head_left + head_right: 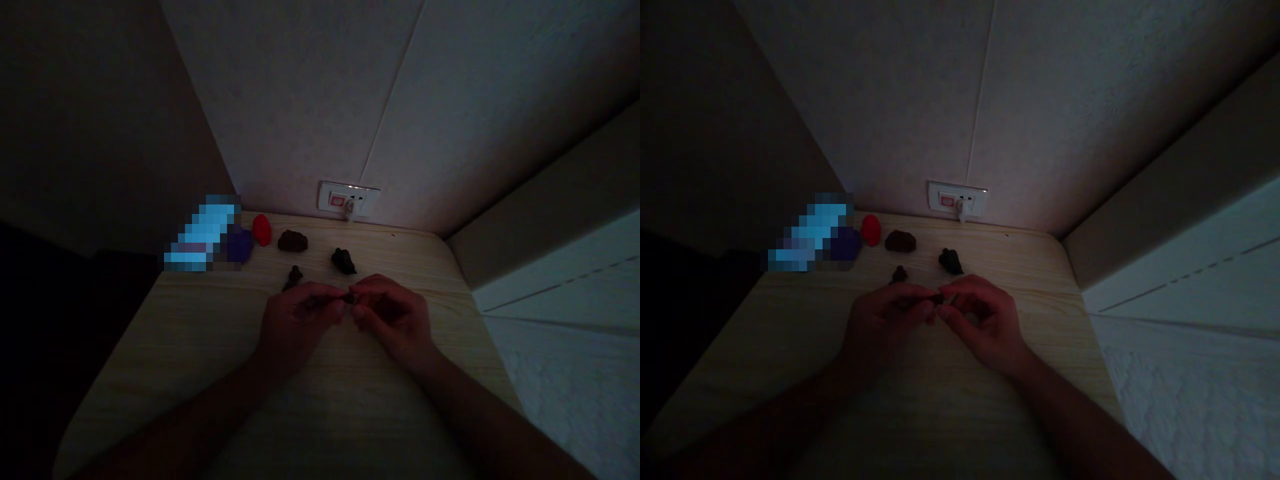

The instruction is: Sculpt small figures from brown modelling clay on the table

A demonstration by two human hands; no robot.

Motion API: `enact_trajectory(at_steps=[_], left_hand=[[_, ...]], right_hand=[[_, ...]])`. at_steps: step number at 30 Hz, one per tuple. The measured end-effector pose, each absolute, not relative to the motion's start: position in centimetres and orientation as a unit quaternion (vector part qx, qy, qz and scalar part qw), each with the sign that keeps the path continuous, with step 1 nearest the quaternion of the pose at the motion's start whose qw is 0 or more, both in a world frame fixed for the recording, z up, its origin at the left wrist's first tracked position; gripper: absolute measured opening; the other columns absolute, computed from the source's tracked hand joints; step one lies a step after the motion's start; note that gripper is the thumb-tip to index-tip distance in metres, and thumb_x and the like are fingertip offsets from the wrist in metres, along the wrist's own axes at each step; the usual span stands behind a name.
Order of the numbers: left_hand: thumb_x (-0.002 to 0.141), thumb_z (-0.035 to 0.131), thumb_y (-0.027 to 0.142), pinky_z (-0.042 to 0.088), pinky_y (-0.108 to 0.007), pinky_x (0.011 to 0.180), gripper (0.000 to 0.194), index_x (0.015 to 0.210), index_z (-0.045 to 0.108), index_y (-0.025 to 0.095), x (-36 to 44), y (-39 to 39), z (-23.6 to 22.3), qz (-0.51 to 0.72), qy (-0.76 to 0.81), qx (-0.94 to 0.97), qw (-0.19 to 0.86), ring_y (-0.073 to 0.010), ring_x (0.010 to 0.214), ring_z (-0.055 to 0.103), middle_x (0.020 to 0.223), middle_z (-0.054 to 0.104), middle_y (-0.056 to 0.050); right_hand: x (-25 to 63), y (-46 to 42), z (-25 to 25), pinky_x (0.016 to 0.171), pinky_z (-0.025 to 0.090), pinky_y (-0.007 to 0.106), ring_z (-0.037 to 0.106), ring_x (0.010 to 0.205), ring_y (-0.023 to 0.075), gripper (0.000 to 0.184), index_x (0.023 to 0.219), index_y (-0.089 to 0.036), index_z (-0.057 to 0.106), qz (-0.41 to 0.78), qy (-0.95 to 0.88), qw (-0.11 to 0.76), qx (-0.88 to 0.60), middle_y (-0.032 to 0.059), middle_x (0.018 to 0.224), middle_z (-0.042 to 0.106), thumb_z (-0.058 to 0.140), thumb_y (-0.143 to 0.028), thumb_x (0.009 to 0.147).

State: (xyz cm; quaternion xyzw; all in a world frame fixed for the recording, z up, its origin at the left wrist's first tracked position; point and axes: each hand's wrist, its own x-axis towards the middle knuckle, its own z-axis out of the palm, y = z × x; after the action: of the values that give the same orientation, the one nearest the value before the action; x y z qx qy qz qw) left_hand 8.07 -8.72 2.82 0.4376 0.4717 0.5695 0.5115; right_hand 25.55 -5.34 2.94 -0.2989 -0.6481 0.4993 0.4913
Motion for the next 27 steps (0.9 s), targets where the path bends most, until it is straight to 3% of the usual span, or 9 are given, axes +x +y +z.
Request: enact_trajectory(at_steps=[4,9,14,19,22,27], left_hand=[[0.077,0.079,0.021,0.059,-0.027,0.065,0.013,0.090,0.078,0.020,8.0,-8.9,3.0,0.575,0.471,0.450,0.495,-0.0160,0.068,0.071,0.077,0.077,-0.002],[0.081,0.073,0.020,0.053,-0.024,0.063,0.012,0.093,0.073,0.020,6.8,-8.1,4.3,0.631,0.489,0.439,0.414,-0.0127,0.066,0.064,0.072,0.070,0.001],[0.080,0.071,0.022,0.045,-0.024,0.056,0.007,0.086,0.069,0.020,3.9,-6.0,5.6,0.646,0.539,0.417,0.345,-0.0113,0.058,0.055,0.065,0.062,0.004],[0.078,0.074,0.031,0.048,-0.030,0.066,0.012,0.079,0.070,0.020,0.9,-6.1,4.9,0.470,0.641,0.529,0.297,-0.0179,0.071,0.064,0.080,0.072,-0.002],[0.078,0.075,0.043,0.048,-0.033,0.067,0.023,0.077,0.072,0.020,-0.1,-7.1,4.2,0.341,0.697,0.564,0.283,-0.0227,0.073,0.067,0.079,0.075,-0.006],[0.075,0.077,0.050,0.047,-0.034,0.066,0.030,0.076,0.076,0.020,0.1,-7.3,4.1,0.280,0.716,0.576,0.276,-0.0263,0.073,0.068,0.078,0.077,-0.009]], right_hand=[[25.5,-5.4,2.8,0.048,0.055,0.019,0.064,0.056,0.0093,0.010,0.097,-0.022,0.077,0.505,-0.637,0.486,-0.322,0.0021,0.080,0.072,0.078,-0.022,0.088],[25.5,-5.6,2.8,0.049,0.059,0.022,0.067,0.055,0.0115,0.011,0.097,-0.020,0.075,0.487,-0.643,0.483,-0.340,0.0026,0.078,0.075,0.076,-0.028,0.090],[25.3,-5.5,2.5,0.049,0.054,0.020,0.064,0.055,0.0105,0.013,0.098,-0.021,0.075,0.469,-0.650,0.484,-0.351,0.0010,0.074,0.074,0.078,-0.024,0.086],[25.1,-4.8,1.5,0.046,0.048,0.021,0.061,0.053,0.0112,0.015,0.097,-0.020,0.076,0.468,-0.648,0.465,-0.381,0.0001,0.067,0.071,0.078,-0.031,0.086],[24.9,-4.3,0.8,0.047,0.048,0.021,0.062,0.054,0.0112,0.019,0.099,-0.019,0.075,0.485,-0.637,0.465,-0.377,0.0025,0.075,0.075,0.077,-0.033,0.087],[24.6,-3.9,0.2,0.052,0.050,0.023,0.066,0.061,0.0126,0.019,0.097,-0.017,0.075,0.472,-0.657,0.464,-0.360,0.0046,0.082,0.077,0.072,-0.034,0.089]])
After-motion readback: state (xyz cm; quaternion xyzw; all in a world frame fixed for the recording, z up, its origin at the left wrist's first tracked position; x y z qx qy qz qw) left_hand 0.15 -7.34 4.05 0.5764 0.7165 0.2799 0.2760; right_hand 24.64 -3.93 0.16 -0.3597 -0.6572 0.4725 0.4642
